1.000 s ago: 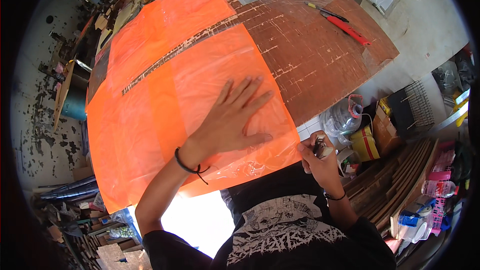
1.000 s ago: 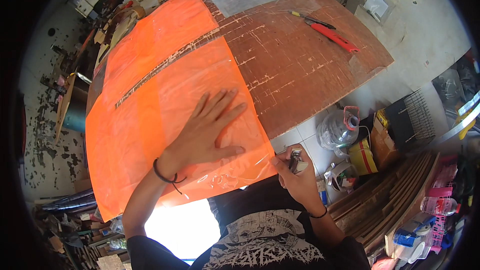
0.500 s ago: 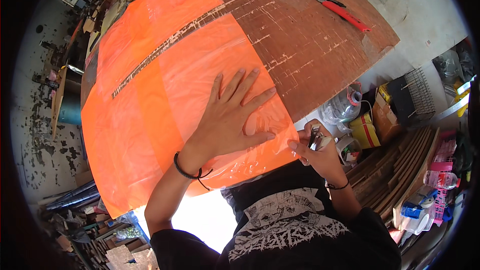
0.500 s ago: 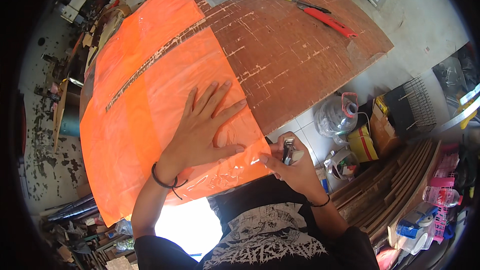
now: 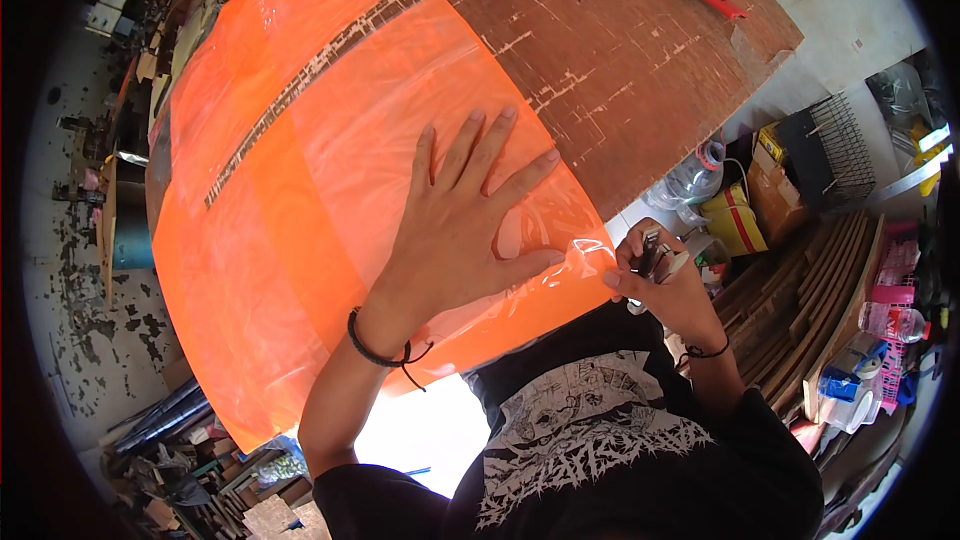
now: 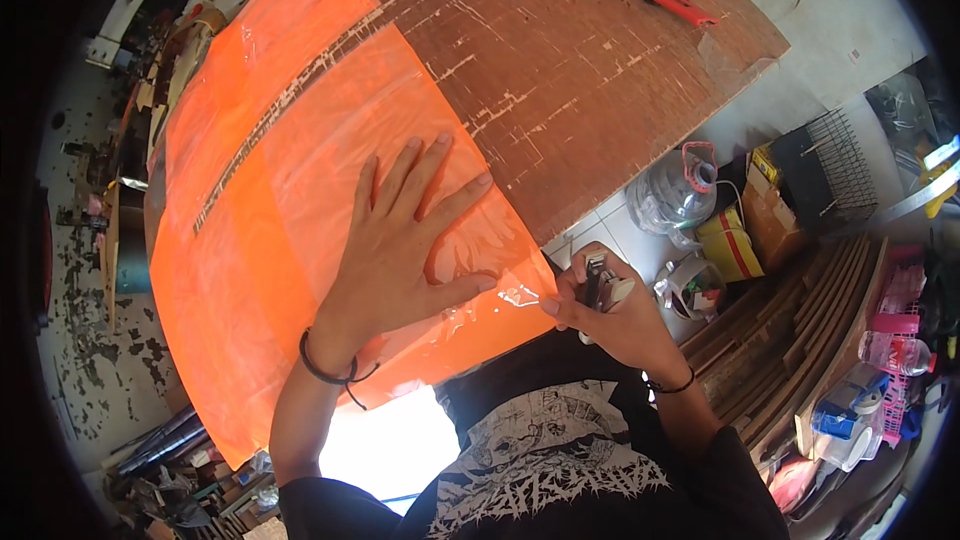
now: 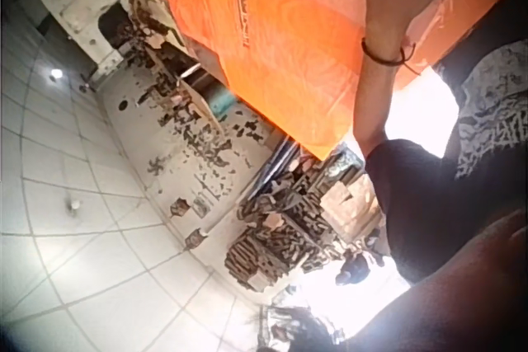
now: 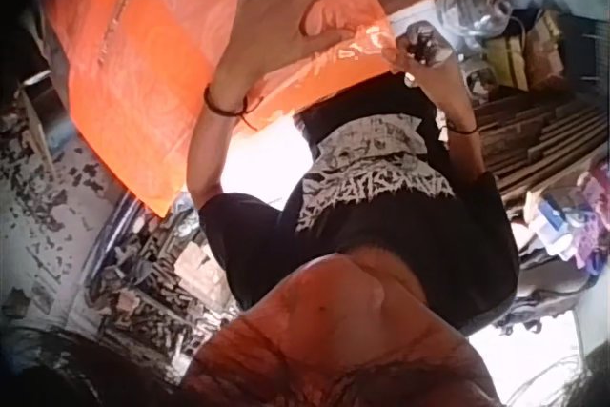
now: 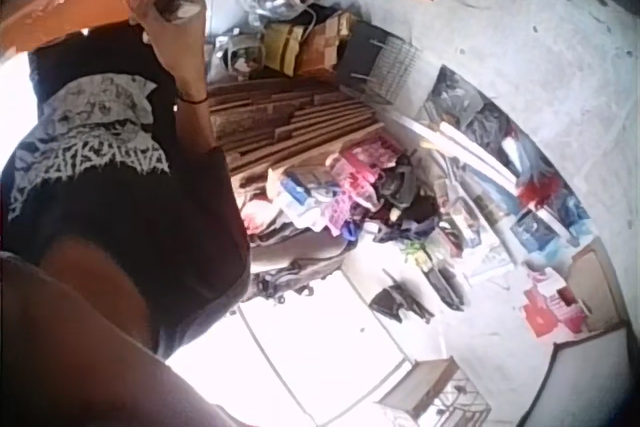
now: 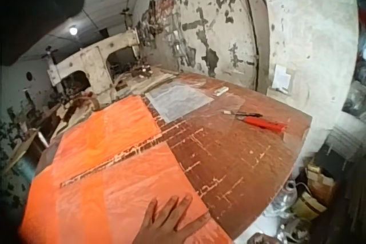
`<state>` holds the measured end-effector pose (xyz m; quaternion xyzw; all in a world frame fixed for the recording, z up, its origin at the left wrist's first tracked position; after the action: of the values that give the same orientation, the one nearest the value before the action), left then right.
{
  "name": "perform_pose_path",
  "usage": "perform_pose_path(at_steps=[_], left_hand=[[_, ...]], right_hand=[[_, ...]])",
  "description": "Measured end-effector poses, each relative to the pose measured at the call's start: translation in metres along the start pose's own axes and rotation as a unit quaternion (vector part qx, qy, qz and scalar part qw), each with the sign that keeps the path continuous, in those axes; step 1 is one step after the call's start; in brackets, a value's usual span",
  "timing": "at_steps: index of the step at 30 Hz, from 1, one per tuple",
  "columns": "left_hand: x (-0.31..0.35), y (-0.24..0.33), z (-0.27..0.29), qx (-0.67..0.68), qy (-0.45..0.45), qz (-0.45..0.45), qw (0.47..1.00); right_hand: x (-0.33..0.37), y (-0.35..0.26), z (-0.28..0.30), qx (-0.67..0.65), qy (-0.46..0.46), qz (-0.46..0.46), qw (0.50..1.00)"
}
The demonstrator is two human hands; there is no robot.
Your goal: The person applies long strips of tape to the edges of orange plastic sheets on a wooden table, using a handheld tape dispenser to seal the seams and then lifting the sheets to check the bond.
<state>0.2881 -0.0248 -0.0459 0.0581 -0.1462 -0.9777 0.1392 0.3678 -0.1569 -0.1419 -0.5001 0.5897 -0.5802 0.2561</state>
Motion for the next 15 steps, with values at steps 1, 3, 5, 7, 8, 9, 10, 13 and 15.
perform_pose_path(at_steps=[1, 3, 5, 7, 8, 9, 10, 13, 15], left_hand=[[0.000, 0.000, -0.001, -0.006, 0.000, 0.000, 1.000], [0.000, -0.003, 0.000, -0.004, 0.000, 0.001, 1.000], [0.001, -0.003, 0.000, -0.006, -0.001, -0.001, 1.000], [0.001, -0.004, 0.000, -0.005, -0.004, 0.001, 1.000], [0.001, -0.004, 0.001, -0.006, -0.004, 0.001, 1.000], [0.001, -0.004, 0.001, -0.005, -0.008, -0.001, 1.000], [0.000, -0.003, 0.001, -0.005, -0.012, -0.003, 1.000], [0.000, -0.007, -0.002, -0.004, -0.021, -0.003, 1.000], [0.000, -0.004, 0.000, -0.004, -0.022, -0.005, 1.000]], right_hand=[[-0.001, 0.000, -0.001, -0.020, 0.002, 0.003, 1.000], [-0.005, -0.001, -0.005, -0.009, -0.006, 0.004, 1.000], [-0.008, -0.001, -0.010, 0.018, -0.020, -0.004, 1.000], [-0.007, 0.005, -0.011, 0.032, -0.029, -0.026, 0.999], [-0.005, 0.006, -0.012, 0.032, -0.029, -0.025, 0.999], [-0.003, 0.001, -0.009, 0.003, -0.004, 0.012, 1.000], [-0.002, -0.006, -0.003, -0.027, 0.021, 0.049, 0.998], [0.000, -0.006, 0.005, -0.077, 0.011, 0.005, 0.997], [-0.001, -0.008, 0.003, -0.072, 0.003, 0.029, 0.997]])
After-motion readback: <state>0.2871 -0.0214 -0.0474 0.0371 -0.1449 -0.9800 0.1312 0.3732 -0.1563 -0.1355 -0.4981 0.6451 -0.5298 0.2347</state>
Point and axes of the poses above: each hand's wrist, its own x-axis away from the middle knuckle, its own z-axis out of the back of the hand, y = z × x, the point moved 10 cm from there along -x, towards the middle knuckle, and after that the axes turned 6 degrees about x, right-handed, at the moved point
